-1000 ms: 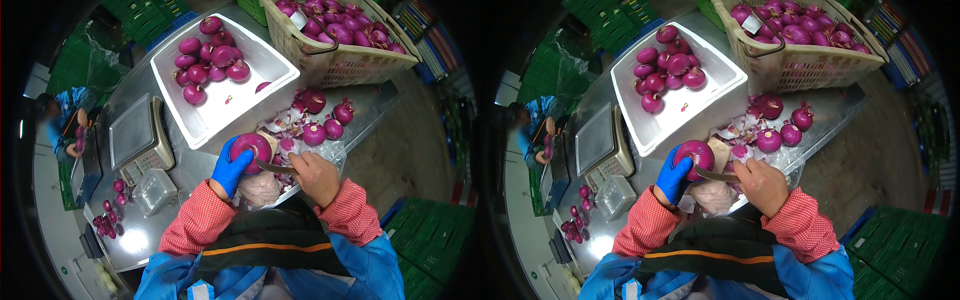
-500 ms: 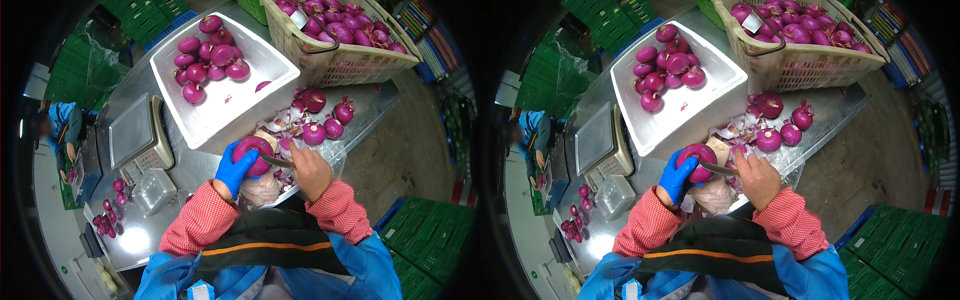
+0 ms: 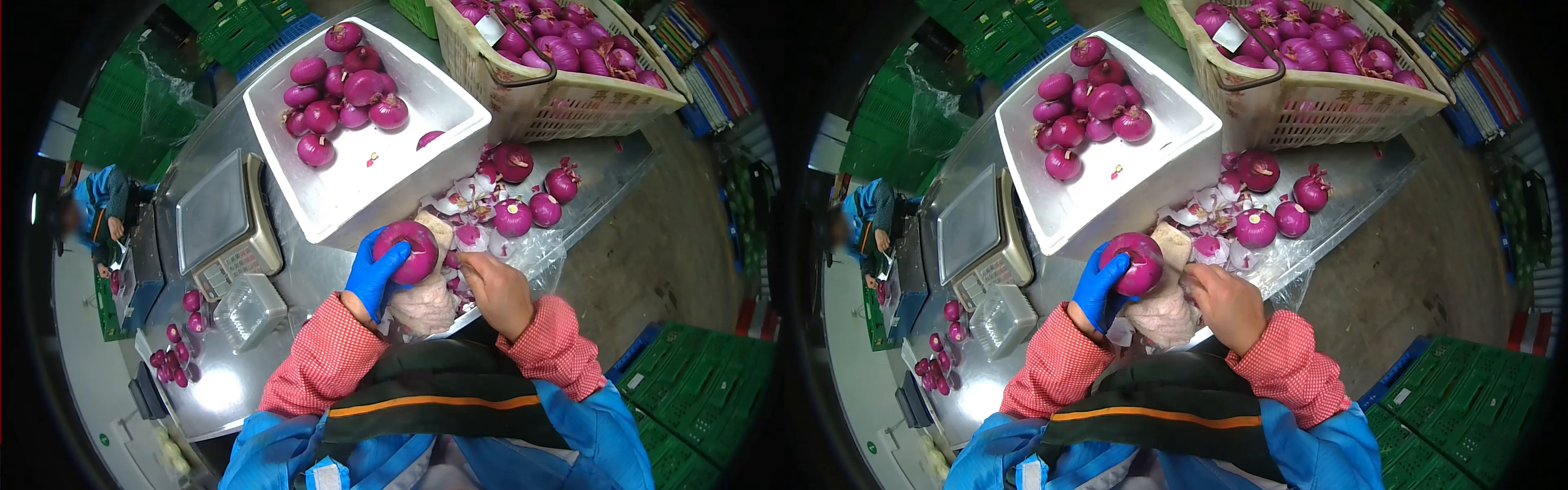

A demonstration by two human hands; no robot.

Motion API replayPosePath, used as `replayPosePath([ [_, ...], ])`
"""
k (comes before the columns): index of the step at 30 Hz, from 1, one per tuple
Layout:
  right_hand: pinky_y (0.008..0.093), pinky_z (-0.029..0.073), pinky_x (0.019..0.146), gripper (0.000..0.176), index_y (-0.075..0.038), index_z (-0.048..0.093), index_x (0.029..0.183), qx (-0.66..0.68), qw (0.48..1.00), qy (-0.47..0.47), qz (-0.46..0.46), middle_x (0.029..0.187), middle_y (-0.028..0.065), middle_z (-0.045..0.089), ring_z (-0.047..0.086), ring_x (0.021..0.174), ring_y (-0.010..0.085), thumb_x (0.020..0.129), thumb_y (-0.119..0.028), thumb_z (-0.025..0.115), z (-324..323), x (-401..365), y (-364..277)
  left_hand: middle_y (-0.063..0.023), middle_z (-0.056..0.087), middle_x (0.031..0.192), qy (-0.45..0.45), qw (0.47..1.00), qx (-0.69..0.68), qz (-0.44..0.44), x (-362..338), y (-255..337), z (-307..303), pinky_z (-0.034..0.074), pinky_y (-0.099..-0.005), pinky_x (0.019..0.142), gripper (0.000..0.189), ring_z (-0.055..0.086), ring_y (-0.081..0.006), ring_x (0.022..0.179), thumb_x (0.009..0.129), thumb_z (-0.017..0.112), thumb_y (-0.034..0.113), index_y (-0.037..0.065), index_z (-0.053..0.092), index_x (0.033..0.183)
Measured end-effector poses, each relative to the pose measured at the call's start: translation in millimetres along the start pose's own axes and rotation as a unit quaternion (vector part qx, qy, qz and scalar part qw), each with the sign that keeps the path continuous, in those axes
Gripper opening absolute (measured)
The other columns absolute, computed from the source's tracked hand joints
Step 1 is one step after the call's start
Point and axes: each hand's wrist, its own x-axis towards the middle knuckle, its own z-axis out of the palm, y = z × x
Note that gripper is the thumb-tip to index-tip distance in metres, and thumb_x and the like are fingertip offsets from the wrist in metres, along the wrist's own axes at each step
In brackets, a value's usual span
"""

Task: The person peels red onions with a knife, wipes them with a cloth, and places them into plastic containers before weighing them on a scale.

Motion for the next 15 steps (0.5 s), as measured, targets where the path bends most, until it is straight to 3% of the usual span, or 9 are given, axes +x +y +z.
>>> replayPosePath([
  [1, 0.0401, 0.053, 0.068, 0.027, -0.007, 0.064, 0.11, -0.069, 0.996, 0.023, -0.056, 0.088, 0.0105, 0.065, 0.067, 0.08, 0.029, 0.087, -0.021, 0.066, -2, -1, -2, -0.0143, 0.06, 0.122, -0.007, 1.0, -0.006, -0.006, 1, 1, -2, 0.052, -0.0364, 0.096, 0.06, 0.061, -0.0247, 0.111, 0.088, 0.074, 0.021, -0.001, 0.044, 0.134],
  [4, 0.0376, 0.051, 0.064, 0.034, -0.006, 0.064, 0.113, -0.153, 0.981, 0.044, -0.107, 0.084, 0.0088, 0.06, 0.062, 0.075, 0.0269, 0.079, -0.009, 0.069, -6, -3, 0, -0.0144, 0.06, 0.121, -0.041, 0.999, -0.02, -0.012, 1, 4, -4, 0.052, -0.0369, 0.097, 0.06, 0.061, -0.0252, 0.111, 0.087, 0.075, 0.02, -0.001, 0.045, 0.134],
  [10, 0.0338, 0.051, 0.059, 0.033, -0.007, 0.065, 0.11, -0.231, 0.961, 0.087, -0.124, 0.081, 0.0056, 0.056, 0.06, 0.07, 0.0226, 0.079, -0.015, 0.071, -4, 2, 11, -0.0146, 0.06, 0.119, 0.012, 0.996, 0.065, 0.054, -4, -8, 1, 0.051, -0.0353, 0.096, 0.064, 0.061, -0.0225, 0.108, 0.082, 0.08, 0.022, 0.0, 0.045, 0.131],
  [15, 0.036, 0.051, 0.059, 0.033, -0.006, 0.065, 0.113, -0.221, 0.962, 0.117, -0.108, 0.083, 0.0061, 0.057, 0.059, 0.069, 0.0241, 0.081, -0.015, 0.069, 2, 5, 15, -0.014, 0.058, 0.118, 0.032, 0.972, 0.202, 0.116, -12, -8, 12, 0.051, -0.0333, 0.094, 0.069, 0.059, -0.0199, 0.106, 0.077, 0.084, 0.021, 0.001, 0.042, 0.129],
])
